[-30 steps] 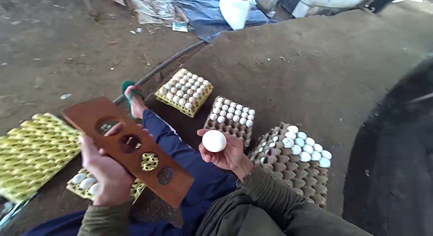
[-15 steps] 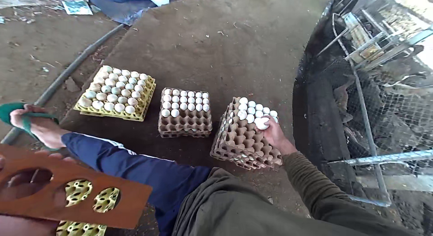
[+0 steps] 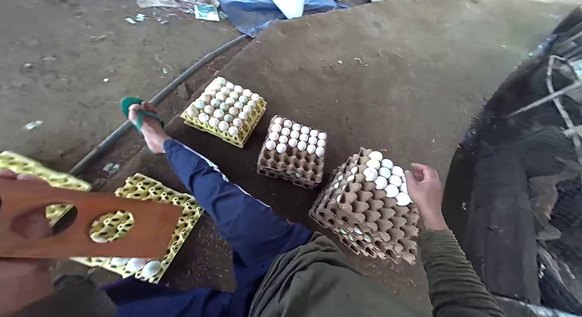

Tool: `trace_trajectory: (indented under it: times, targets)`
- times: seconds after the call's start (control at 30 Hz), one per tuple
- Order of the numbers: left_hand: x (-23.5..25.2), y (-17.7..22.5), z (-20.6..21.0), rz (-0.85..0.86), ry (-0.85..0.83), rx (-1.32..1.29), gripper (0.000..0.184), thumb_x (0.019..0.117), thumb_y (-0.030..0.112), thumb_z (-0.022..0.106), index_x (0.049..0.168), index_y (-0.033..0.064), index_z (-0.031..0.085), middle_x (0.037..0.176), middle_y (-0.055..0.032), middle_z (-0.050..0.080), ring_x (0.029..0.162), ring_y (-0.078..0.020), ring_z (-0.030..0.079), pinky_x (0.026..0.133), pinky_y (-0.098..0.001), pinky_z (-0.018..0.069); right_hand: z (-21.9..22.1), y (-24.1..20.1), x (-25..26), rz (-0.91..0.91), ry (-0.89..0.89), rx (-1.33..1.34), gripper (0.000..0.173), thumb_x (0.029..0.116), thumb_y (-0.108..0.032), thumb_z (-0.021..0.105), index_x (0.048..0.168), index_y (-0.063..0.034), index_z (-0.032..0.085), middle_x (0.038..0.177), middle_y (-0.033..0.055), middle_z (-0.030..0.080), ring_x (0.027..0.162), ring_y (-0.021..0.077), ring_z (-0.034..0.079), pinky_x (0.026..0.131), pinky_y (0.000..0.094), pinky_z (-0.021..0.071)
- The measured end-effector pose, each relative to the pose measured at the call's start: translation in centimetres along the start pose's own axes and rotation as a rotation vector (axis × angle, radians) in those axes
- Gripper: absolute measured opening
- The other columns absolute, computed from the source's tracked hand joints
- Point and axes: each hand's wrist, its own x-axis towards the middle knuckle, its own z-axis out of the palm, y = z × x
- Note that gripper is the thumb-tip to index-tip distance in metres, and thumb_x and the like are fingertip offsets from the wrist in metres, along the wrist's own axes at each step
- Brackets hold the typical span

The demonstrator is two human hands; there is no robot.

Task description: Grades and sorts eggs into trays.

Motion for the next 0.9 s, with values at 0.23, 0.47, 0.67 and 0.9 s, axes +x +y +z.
trace_trajectory:
  times: [0.23, 0.47, 0.67, 0.9]
  targets:
    - [0.8, 3.9, -6.8, 0.423, 0.134, -0.288, 0.066, 0.1068, 0.044, -0.006, 0.13, 0.003, 0.041, 0.109, -0.0181, 0.064, 0.099, -0.0288, 0.068, 0.083, -0.0439, 0.0602, 8.6, -25.0, -7.0, -0.918, -0.295, 0.456, 0.039, 0.0971, -0.016, 0.054, 0.13, 0.0048, 0.06, 0.134, 0.0226, 0.059, 0.117, 0.023, 0.063, 0.092, 0.0358, 0.0576]
    - [-0.8, 9.1, -11.3, 0.585, 0.544, -0.55, 0.077, 0.1002, 0.059, -0.006, 0.126, 0.0019, 0.038, 0.1, -0.0257, 0.06, 0.089, -0.0378, 0.067, 0.076, -0.0579, 0.0575, 24.4, -42.4, -19.5, -1.205, -0.982, 0.211, 0.035, 0.0993, -0.013, 0.058, 0.132, -0.0037, 0.062, 0.124, 0.0195, 0.065, 0.104, 0.0311, 0.068, 0.087, 0.0504, 0.0577]
    - [-2.2, 11.8, -14.5, 0.651, 0.708, -0.515, 0.074, 0.1034, 0.058, -0.003, 0.122, 0.0023, 0.042, 0.095, -0.0219, 0.058, 0.084, -0.0339, 0.066, 0.074, -0.0565, 0.0583, 42.2, -42.1, -32.0, -1.106, -1.44, -0.15, 0.042, 0.0986, -0.034, 0.065, 0.129, -0.005, 0.064, 0.112, 0.0219, 0.071, 0.103, 0.0403, 0.069, 0.089, 0.063, 0.0542]
    - [-3.9, 13.5, -17.5, 0.674, 0.794, -0.4, 0.069, 0.1042, 0.056, -0.001, 0.124, 0.0059, 0.041, 0.099, -0.0215, 0.059, 0.087, -0.0339, 0.066, 0.071, -0.056, 0.0584, 47.0, -39.5, -40.5, -1.006, -1.346, -0.362, 0.066, 0.0952, -0.051, 0.068, 0.139, -0.0029, 0.055, 0.119, 0.0236, 0.069, 0.118, 0.0402, 0.065, 0.102, 0.0571, 0.0488]
